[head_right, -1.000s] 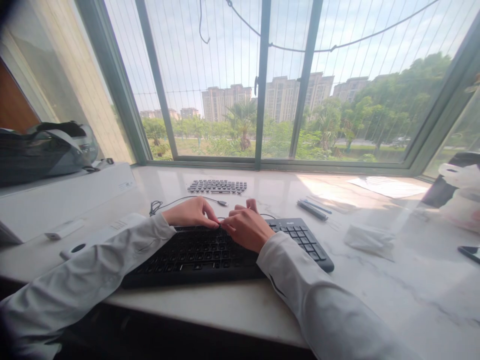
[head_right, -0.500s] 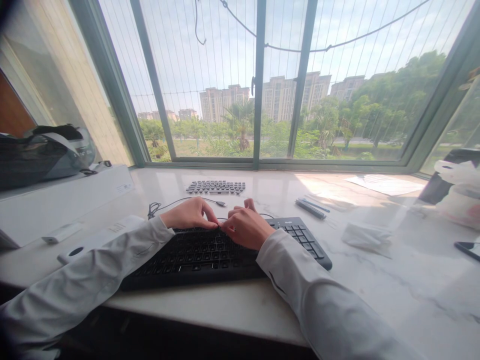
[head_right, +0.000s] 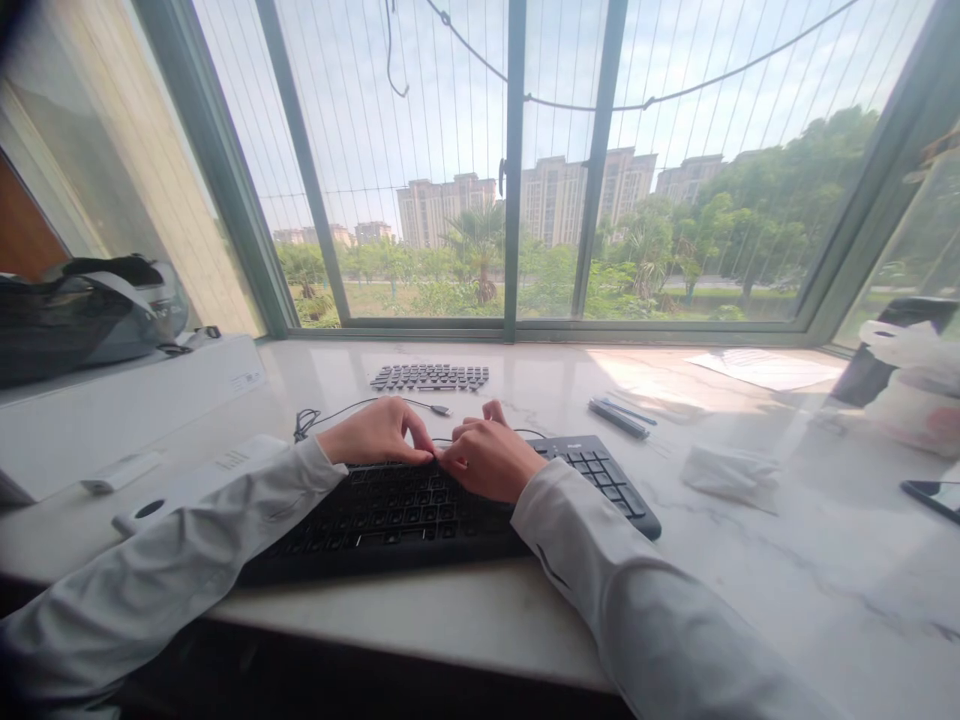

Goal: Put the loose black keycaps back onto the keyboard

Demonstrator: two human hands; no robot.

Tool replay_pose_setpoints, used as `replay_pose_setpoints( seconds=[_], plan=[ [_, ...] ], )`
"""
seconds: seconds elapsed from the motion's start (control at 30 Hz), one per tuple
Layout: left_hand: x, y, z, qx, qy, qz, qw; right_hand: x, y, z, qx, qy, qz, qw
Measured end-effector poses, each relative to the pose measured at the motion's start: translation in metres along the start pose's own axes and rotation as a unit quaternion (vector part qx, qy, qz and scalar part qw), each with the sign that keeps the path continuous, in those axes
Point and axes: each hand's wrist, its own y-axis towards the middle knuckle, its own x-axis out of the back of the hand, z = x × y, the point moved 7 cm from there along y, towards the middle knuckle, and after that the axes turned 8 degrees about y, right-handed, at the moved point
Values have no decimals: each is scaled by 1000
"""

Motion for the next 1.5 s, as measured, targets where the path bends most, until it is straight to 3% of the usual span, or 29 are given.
replay_pose_setpoints(
  seconds=[0.27,0.47,0.57,0.8,1.0,1.17,1.3,1.5],
  plan=[
    [2,0,-1,-22,35,24,999,2,1,4,4,-7,27,1000],
    [3,-9,-26,-160,170,19,972,1,2,10,19,-53,31,998],
    [1,-14,-36,-192,224,20,955,0,2,13,34,-62,28,997],
    [-6,-15,-40,-202,283,13,937,-2,5,21,50,-88,37,994],
    [-8,-14,-30,-201,246,8,948,-3,5,20,48,-87,37,994],
    [7,-5,0,-124,174,-75,974,8,4,11,6,-89,-7,996],
    [16,1,26,-36,211,-138,967,17,3,8,-23,-65,-48,997],
    [24,3,43,56,293,-163,940,6,1,12,-2,-25,7,1000]
  ],
)
